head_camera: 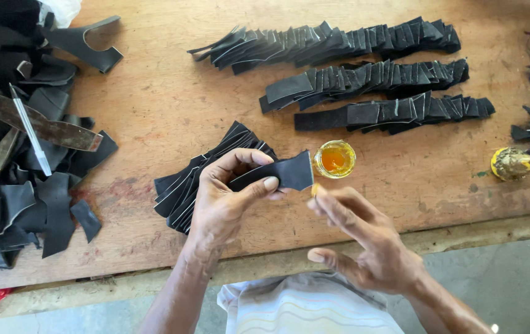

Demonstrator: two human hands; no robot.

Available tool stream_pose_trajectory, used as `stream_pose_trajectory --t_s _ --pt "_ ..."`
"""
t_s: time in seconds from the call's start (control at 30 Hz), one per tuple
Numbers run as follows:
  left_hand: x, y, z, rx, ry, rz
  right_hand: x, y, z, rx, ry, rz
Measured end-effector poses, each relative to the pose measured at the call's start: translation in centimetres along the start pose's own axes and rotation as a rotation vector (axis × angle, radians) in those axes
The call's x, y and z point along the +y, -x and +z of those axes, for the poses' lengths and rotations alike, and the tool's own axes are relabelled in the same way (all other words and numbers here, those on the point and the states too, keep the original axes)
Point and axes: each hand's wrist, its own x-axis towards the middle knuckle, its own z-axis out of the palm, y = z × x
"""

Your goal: The person repeatedly picks small black rubber pieces from a stack, dips a finger into a small jar of yellow glue, and applies the glue to the edge of each piece before placing it onto a growing row on the table. The process is repeated continuously throughout the clip.

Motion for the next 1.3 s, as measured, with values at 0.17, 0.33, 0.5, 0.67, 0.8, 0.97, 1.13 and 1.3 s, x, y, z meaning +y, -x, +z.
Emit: stream_pose_trajectory --t_s 0.17,0.33,0.5,0.67,0.8,0.97,1.13,1.3 --pt "0.0 0.2 0.3 -0.023 0.003 -0.050 1.4 -0.8 -0.5 0.000 0.040 0.057" --pt "0.1 0.1 0.3 -0.010 0.044 -0.032 1.3 -0.6 -0.3 -0.041 0.142 -0.014" --pt "0.3 0.2 0.1 -0.028 -0.026 -0.018 0.5 0.0 0.3 -0.041 0.107 -0.030" --pt "0.6 0.6 0.8 -0.066 -0.079 -0.028 2.1 -1.1 -0.4 -0.013 0.145 -0.024" --pt "1.1 0.5 1.0 -0.033 -0.109 0.005 1.3 -1.0 -0.5 0.016 0.162 -0.095" --pt "2.9 0.2 -0.4 0.074 -0.253 0.042 0.2 -1.0 -2.2 0.195 0.342 -0.098" --pt "4.3 -1.2 -1.6 0.005 -0.353 0.135 3.2 -4.3 -6.4 0.172 0.419 0.234" --pt "4.9 -4.0 -2.8 -0.026 -0.539 0.171 4.2 -7.8 -6.6 -0.044 0.190 0.275"
